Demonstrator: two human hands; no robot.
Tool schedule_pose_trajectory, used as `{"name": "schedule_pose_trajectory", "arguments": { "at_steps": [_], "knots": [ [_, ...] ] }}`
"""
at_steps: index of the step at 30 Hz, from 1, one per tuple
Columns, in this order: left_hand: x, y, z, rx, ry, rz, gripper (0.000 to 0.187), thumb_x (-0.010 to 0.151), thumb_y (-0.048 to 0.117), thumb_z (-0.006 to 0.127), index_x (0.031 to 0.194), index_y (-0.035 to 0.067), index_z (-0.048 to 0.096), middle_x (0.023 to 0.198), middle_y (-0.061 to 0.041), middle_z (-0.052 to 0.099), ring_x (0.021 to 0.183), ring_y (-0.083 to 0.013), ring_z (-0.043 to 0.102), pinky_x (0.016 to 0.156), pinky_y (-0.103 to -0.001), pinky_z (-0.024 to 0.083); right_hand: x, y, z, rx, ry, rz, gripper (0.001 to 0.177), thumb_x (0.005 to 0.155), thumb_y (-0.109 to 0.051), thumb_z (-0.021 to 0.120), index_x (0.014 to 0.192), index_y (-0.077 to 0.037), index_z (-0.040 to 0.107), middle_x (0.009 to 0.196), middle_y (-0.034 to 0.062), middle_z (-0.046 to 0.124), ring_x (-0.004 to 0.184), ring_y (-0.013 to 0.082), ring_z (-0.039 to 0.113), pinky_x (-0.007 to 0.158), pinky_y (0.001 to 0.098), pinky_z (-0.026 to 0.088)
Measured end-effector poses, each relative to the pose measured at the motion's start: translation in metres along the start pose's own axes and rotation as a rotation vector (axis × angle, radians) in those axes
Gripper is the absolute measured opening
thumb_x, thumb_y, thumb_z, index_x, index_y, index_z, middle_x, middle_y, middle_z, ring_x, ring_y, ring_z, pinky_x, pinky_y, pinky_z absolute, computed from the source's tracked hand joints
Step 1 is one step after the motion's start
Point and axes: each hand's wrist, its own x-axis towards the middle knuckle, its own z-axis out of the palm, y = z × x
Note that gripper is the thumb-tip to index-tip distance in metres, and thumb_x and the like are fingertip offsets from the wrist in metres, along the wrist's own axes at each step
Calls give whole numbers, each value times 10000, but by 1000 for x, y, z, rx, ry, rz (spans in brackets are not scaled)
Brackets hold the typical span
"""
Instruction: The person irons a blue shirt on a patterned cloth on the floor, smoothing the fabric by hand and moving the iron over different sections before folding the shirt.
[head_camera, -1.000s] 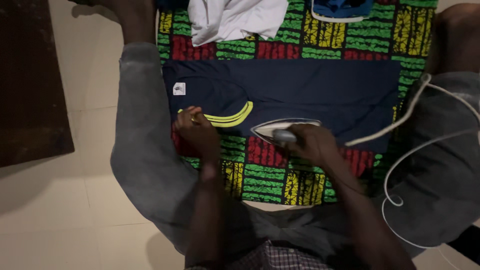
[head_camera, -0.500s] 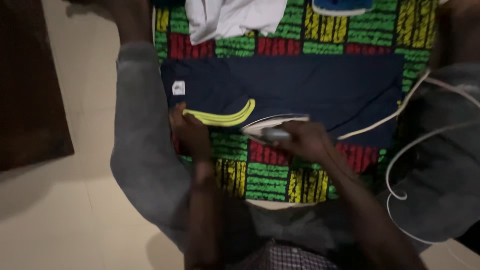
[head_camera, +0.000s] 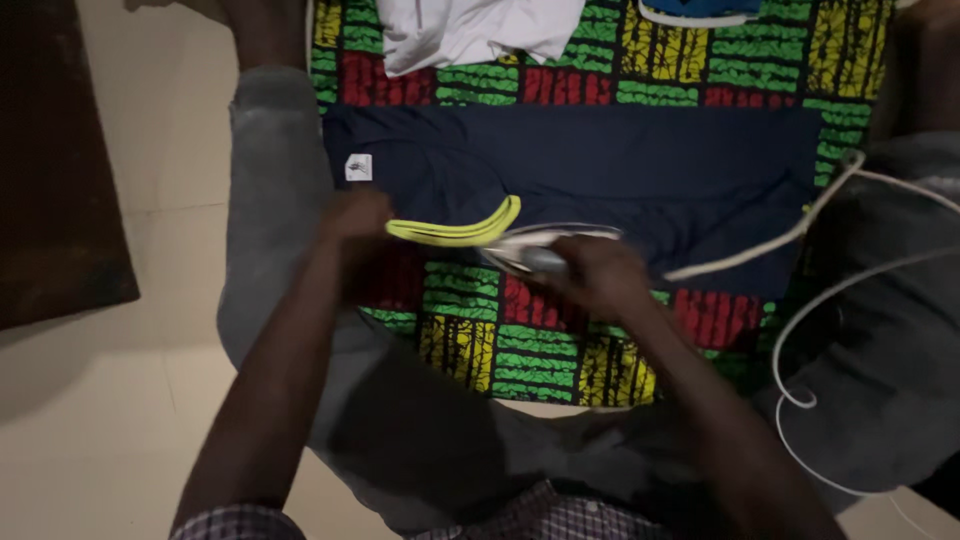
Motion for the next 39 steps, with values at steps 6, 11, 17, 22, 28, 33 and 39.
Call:
{"name": "schedule_pose_trajectory", "arguments": {
  "at_steps": [6,11,17,22,28,33,39],
  "knots": [
    [11,-22,33,167,184,-69,169,876,131,632,883,55,782,976,-203,761,878,-372,743,743,-497,595,0,-26,6,-52,-25,-71,498,872,-482,698,1312,-249,685,1080,86,754,897,272,739,788,439,575],
    [-29,34,-7,276,232,-84,113,807,131,660,832,81,759,898,-175,725,821,-334,724,669,-447,569,-47,54,-10,47,77,43,504,916,-452,723,1302,-130,680,1048,144,750,845,301,745,723,437,586],
    [-40,164,-16,-38,671,284,172,912,216,649,974,57,668,980,-125,614,931,-308,620,755,-464,476,-87,122,-37,3,137,255,446,892,-362,770,1231,-75,727,996,168,764,817,317,753,719,414,563],
    [-11,217,-3,-148,853,288,364,894,357,701,1010,19,631,987,-154,582,948,-340,569,749,-486,442,-96,130,-52,266,311,171,436,909,-295,723,1239,-11,697,1021,194,766,856,273,766,732,397,562],
    [4,189,10,48,898,234,256,974,323,688,964,73,634,952,-98,555,914,-304,571,750,-451,446,-103,148,-39,225,434,342,476,907,-349,769,1223,4,723,970,212,751,812,283,745,706,394,560],
    [14,192,17,108,815,97,226,1056,268,671,1028,44,655,1010,-137,568,958,-308,574,769,-441,437,-117,160,-28,399,593,378,442,947,-369,766,1125,33,718,885,164,724,782,228,703,676,377,536],
    [16,218,30,-69,807,248,208,1036,208,653,1124,21,675,1334,-203,571,1315,-378,503,997,-562,423,-102,163,-37,456,715,475,426,998,-373,741,1085,41,691,845,138,691,739,218,658,636,392,498]
  ]
}}
